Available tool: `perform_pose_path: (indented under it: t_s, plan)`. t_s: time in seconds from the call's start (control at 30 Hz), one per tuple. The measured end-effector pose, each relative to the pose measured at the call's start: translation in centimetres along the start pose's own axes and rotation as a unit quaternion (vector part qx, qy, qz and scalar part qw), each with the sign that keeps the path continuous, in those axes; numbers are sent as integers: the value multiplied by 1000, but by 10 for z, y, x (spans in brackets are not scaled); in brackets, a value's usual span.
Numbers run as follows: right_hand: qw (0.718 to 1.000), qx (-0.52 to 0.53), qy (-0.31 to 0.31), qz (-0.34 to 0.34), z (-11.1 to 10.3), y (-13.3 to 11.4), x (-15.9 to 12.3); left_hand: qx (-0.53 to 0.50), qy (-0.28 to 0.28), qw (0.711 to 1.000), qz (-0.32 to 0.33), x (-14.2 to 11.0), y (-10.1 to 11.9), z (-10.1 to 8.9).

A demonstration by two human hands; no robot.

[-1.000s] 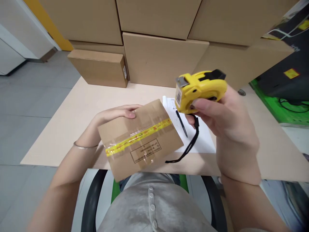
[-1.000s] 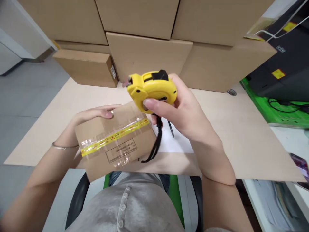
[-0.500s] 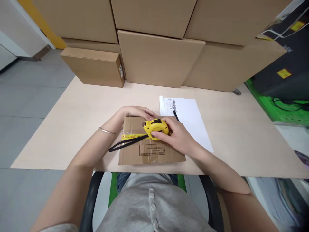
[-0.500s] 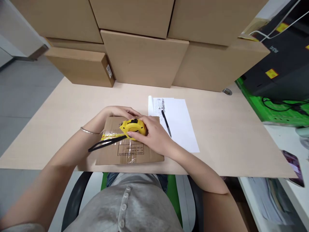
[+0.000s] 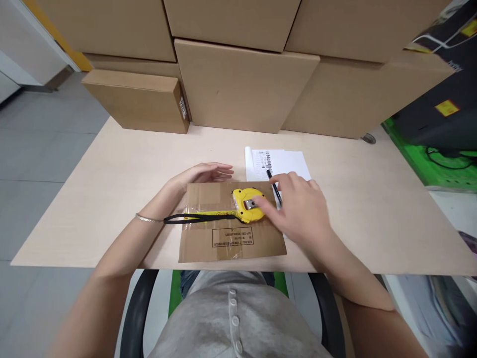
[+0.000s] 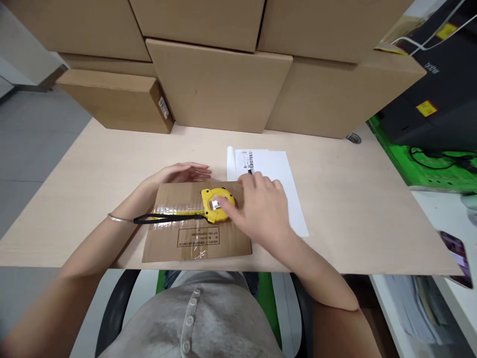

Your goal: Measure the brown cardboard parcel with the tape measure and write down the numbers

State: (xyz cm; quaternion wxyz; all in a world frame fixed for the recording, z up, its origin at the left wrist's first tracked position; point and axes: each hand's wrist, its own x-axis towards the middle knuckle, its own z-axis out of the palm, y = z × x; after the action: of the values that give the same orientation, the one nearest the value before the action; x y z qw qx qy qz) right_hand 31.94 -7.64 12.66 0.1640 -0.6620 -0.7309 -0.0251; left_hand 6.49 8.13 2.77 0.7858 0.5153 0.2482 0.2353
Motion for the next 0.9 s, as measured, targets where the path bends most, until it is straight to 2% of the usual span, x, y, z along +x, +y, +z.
perform_pose_path:
  t_s: [0.07,0.13,0.23,0.27,0.33,0.4,0.5,0.57,0.63,0.77,0.9]
  plan:
    - [996,14,-36,77,-3,21,5,-20,43,999,14,-8,-7,-11]
    - [982,-38,-117,140,2,42,11,-32,66,997,31,-20,-11,-20]
    - [942,-91,-282,157,25,64,13,-32,76,995,62,-41,-14,-23]
    - [931,-79,-321,153,34,69,12,-28,75,994,74,-48,-14,-21]
    - [923,-40,-354,146,51,75,8,-12,73,993,94,-60,-14,-14]
    - [926,7,-352,138,60,83,5,1,80,992,100,-70,-15,-4]
    - [922,129,-346,114,64,102,8,-8,71,997,41,-76,-15,7]
    - [907,232,-335,104,66,116,11,-15,60,998,-9,-76,-15,9]
    - [885,326,-313,112,72,126,13,-13,59,998,-30,-75,-15,8]
    - [846,444,-261,140,92,128,8,2,66,997,-31,-74,-15,-1]
    - [829,485,-239,144,105,121,4,15,71,996,-57,-74,-13,-5]
